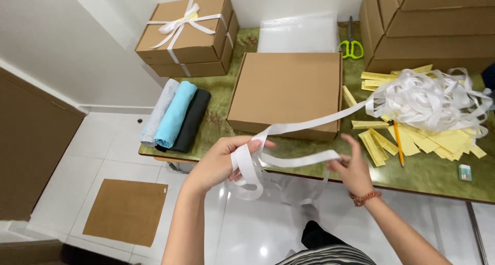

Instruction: The person places a rolled yellow fabric into a clear plastic bag and seals it. They then place the bagged fabric into a cardboard box, close the box, and tie it with a white ribbon.

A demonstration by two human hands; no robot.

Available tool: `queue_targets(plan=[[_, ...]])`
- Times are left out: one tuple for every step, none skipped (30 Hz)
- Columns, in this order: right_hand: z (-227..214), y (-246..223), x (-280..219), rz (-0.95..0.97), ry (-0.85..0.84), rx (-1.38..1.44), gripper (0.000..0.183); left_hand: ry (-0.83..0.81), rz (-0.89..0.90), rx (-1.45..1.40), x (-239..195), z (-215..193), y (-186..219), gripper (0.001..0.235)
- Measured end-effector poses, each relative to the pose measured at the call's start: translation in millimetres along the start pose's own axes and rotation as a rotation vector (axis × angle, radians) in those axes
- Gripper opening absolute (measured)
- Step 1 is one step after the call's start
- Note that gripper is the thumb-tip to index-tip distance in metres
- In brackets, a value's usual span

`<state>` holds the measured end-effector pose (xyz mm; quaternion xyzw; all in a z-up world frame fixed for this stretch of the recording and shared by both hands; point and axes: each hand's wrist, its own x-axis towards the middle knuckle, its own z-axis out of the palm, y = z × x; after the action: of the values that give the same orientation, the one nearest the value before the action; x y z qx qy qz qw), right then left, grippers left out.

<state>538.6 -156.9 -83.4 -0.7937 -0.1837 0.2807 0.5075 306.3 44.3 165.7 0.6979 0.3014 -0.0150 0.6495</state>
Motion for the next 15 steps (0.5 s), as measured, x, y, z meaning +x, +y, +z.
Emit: queue_targets(plan=[[-4, -26, -2, 0.004, 0.013, 0.002, 0.083, -0.013, 0.003, 0.004, -4, 3, 2, 0.045], [-8, -54, -4, -0.057, -0.067, -0.181, 0.095, -0.060, 0.017, 0.035, -9, 6, 4, 0.045], [-12, -82, -6, -0.116, -0.147, -0.365, 0.109, -0.107, 0.030, 0.066, -14, 8, 7, 0.045], [-10, -79, 5, -0.115, -0.132, -0.363, 0.109, -0.118, 0.039, 0.072, -17, 8, 7, 0.045], [-9, -76, 16, -0.160, -0.222, -0.341, 0.065, -0.147, 0.099, 0.080, -21, 9, 7, 0.046], [-5, -72, 25, -0.201, -0.316, -0.318, 0.030, -0.178, 0.153, 0.085, -26, 9, 6, 0.047], [-18, -80, 28, -0.196, -0.305, -0.317, 0.030, -0.189, 0.156, 0.088, -28, 9, 2, 0.047], [-31, -88, 33, -0.235, -0.216, -0.342, 0.024, -0.177, 0.153, 0.054, -28, 9, 0, 0.046], [-44, -97, 38, -0.272, -0.127, -0.368, 0.021, -0.166, 0.149, 0.019, -29, 8, -3, 0.046], [-66, -110, 48, -0.270, -0.122, -0.366, 0.021, -0.171, 0.150, 0.022, -25, 10, -5, 0.046], [-89, -122, 59, -0.419, -0.008, -0.395, 0.027, -0.089, 0.093, 0.014, -22, 11, -8, 0.044], [-115, -132, 68, -0.561, 0.109, -0.426, 0.033, -0.014, 0.034, 0.005, -18, 14, -11, 0.044], [-137, -148, 70, -0.552, 0.116, -0.428, 0.033, -0.025, 0.033, 0.007, -14, 19, -18, 0.044], [-160, -170, 76, -0.592, 0.191, -0.475, 0.035, -0.017, 0.035, -0.012, -7, 21, -22, 0.047], [-184, -193, 83, -0.630, 0.266, -0.522, 0.036, -0.008, 0.037, -0.030, 2, 24, -24, 0.052]])
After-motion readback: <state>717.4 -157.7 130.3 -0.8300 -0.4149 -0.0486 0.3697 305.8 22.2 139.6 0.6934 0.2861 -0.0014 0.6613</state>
